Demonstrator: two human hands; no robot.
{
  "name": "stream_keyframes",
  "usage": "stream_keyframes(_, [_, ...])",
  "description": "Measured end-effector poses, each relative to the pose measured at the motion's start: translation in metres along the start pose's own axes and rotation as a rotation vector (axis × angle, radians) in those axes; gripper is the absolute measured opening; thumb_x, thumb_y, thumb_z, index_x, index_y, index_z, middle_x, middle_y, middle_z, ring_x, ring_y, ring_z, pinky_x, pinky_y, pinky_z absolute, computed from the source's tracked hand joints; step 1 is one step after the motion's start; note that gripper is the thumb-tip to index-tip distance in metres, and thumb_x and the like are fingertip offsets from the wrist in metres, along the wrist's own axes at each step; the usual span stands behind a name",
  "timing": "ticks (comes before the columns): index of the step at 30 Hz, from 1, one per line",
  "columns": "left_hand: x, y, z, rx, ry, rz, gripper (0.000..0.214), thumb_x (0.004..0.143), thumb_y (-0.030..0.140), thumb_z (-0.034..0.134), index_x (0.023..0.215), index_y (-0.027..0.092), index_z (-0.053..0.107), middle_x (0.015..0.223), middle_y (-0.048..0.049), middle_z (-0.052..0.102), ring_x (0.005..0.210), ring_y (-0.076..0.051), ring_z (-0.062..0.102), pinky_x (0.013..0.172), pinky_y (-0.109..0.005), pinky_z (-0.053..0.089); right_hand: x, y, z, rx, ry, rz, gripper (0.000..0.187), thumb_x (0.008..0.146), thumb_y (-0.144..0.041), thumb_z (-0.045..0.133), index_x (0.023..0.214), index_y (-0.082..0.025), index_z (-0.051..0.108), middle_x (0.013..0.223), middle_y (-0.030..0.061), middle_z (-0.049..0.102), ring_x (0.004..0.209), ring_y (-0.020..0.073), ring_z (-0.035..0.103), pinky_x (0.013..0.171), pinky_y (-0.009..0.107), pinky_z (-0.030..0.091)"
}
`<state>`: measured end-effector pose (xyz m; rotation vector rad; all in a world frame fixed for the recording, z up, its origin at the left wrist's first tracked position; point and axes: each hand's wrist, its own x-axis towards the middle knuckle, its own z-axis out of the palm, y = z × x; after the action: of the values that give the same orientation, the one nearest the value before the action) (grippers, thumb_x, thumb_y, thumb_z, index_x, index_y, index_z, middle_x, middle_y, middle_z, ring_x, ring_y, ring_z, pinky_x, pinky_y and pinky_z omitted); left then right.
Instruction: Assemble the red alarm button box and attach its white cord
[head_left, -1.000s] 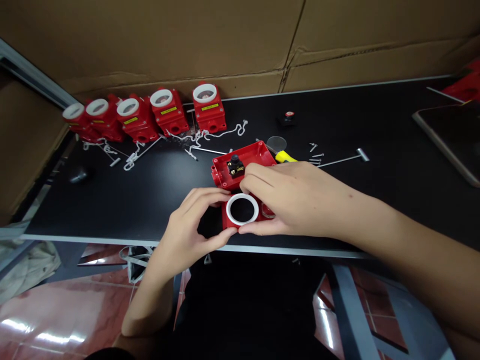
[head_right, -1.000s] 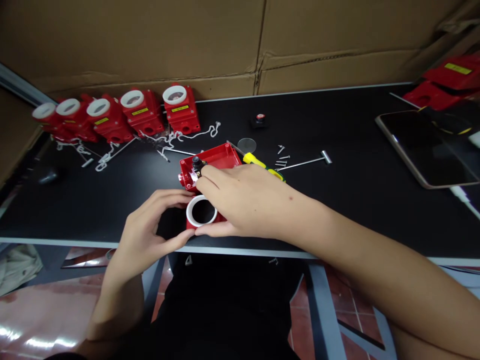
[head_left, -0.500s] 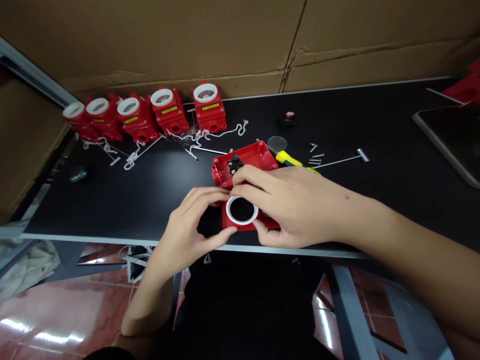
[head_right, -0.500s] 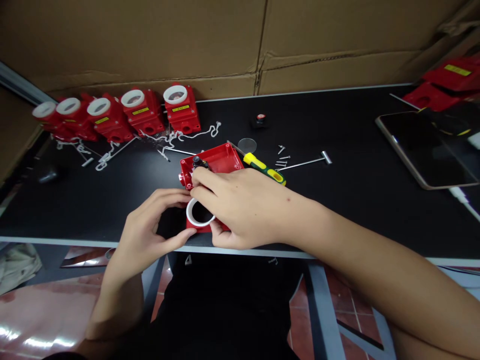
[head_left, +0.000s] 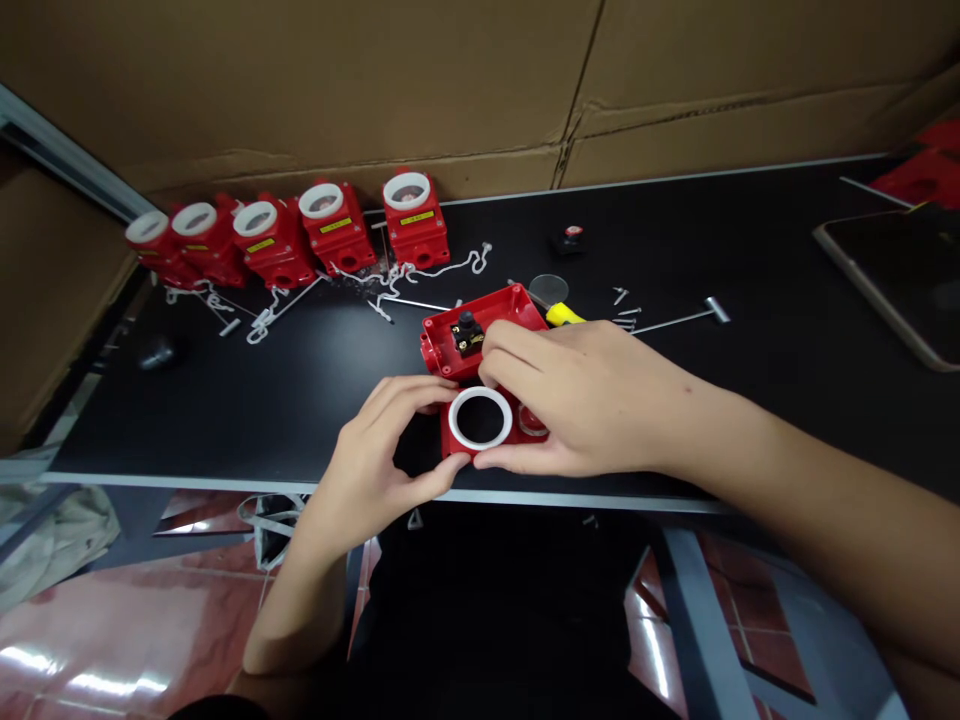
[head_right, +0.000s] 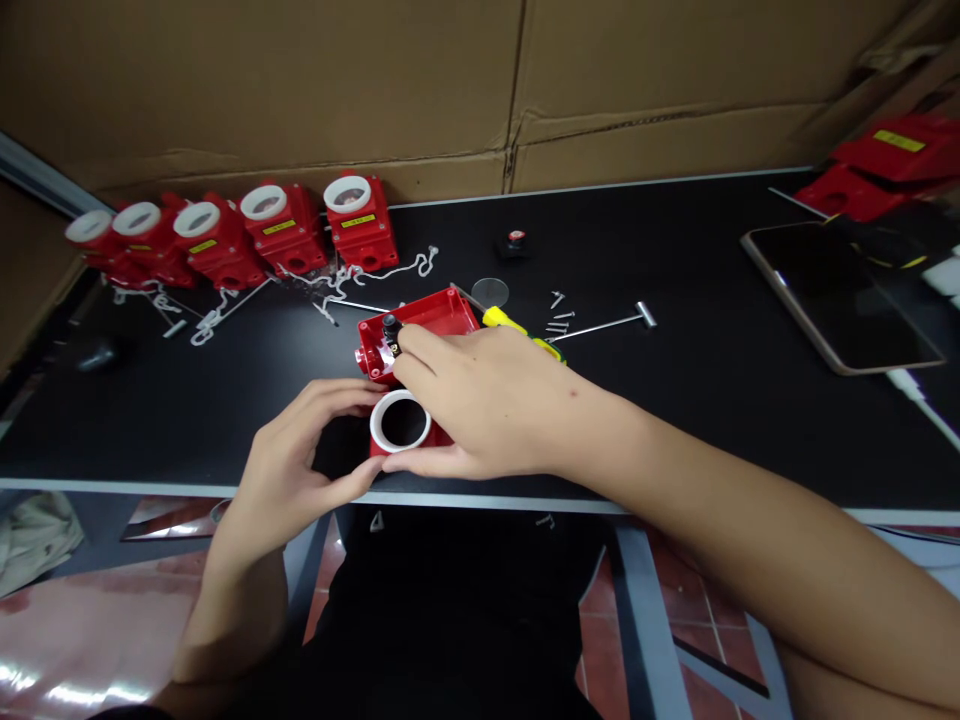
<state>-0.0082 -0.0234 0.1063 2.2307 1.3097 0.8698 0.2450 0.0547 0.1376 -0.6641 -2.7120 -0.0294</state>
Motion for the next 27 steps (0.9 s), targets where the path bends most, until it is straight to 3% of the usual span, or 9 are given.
stream_keyframes(4, [-0.0003,-0.0016,0.0006,0.027,0.004,0.009,0.037,0.098,0.026,0.08,0.132,0.024,0.066,0.132,-0.0085,0.075,0.123,-0.025,0.072,0.107,-0.042,0.063,-0.0001,-0.0014,-0.003,0.125,-0.083,-0.034,0.04,0.093,-0.04,0.055,0.119,-0.014,0.069,0.122,0.0072,0.065,0.07,0.009,0.046,0.059,0.024,0.025])
stream_keyframes(8, [-0.0004,-0.0021,0.0007,0.046,0.006,0.011,0.038,0.097,0.026,0.08,0.132,0.024,0.066,0.131,-0.0082,0.075,0.122,-0.024,0.072,0.106,-0.04,0.063,-0.0004,-0.0018,-0.0015,0.121,-0.124,-0.041,0.036,0.091,-0.028,0.051,0.118,-0.016,0.07,0.121,0.0046,0.066,0.069,0.0093,0.048,0.06,0.025,0.028])
stream_keyframes(14, [0.001,0.0003,0.0006,0.04,0.0,0.007,0.035,0.099,0.026,0.078,0.132,0.025,0.066,0.131,-0.0088,0.076,0.123,-0.025,0.072,0.107,-0.043,0.064,-0.0013,-0.0021,0.001,0.105,-0.07,-0.045,0.031,0.091,-0.029,0.051,0.11,-0.014,0.071,0.115,0.0056,0.067,0.069,0.0109,0.051,0.059,0.026,0.028])
stream_keyframes(22, [-0.0011,-0.0031,0.0014,0.049,-0.002,0.019,0.036,0.101,0.031,0.079,0.134,0.024,0.065,0.133,-0.0095,0.074,0.124,-0.025,0.072,0.109,-0.043,0.062,-0.0007,-0.0008,-0.0003,0.083,-0.069,-0.07,0.034,0.097,-0.037,0.057,0.119,-0.014,0.066,0.111,0.0064,0.068,0.074,0.0109,0.057,0.06,0.025,0.028])
stream_keyframes(27, [-0.0001,-0.0025,0.0013,0.046,-0.002,0.035,0.034,0.103,0.032,0.077,0.133,0.024,0.065,0.133,-0.0099,0.074,0.124,-0.025,0.072,0.109,-0.043,0.062,-0.0006,0.0001,0.0019,0.055,-0.017,-0.099,0.042,0.104,-0.046,0.056,0.128,-0.013,0.064,0.113,0.0076,0.072,0.081,0.013,0.066,0.066,0.025,0.035])
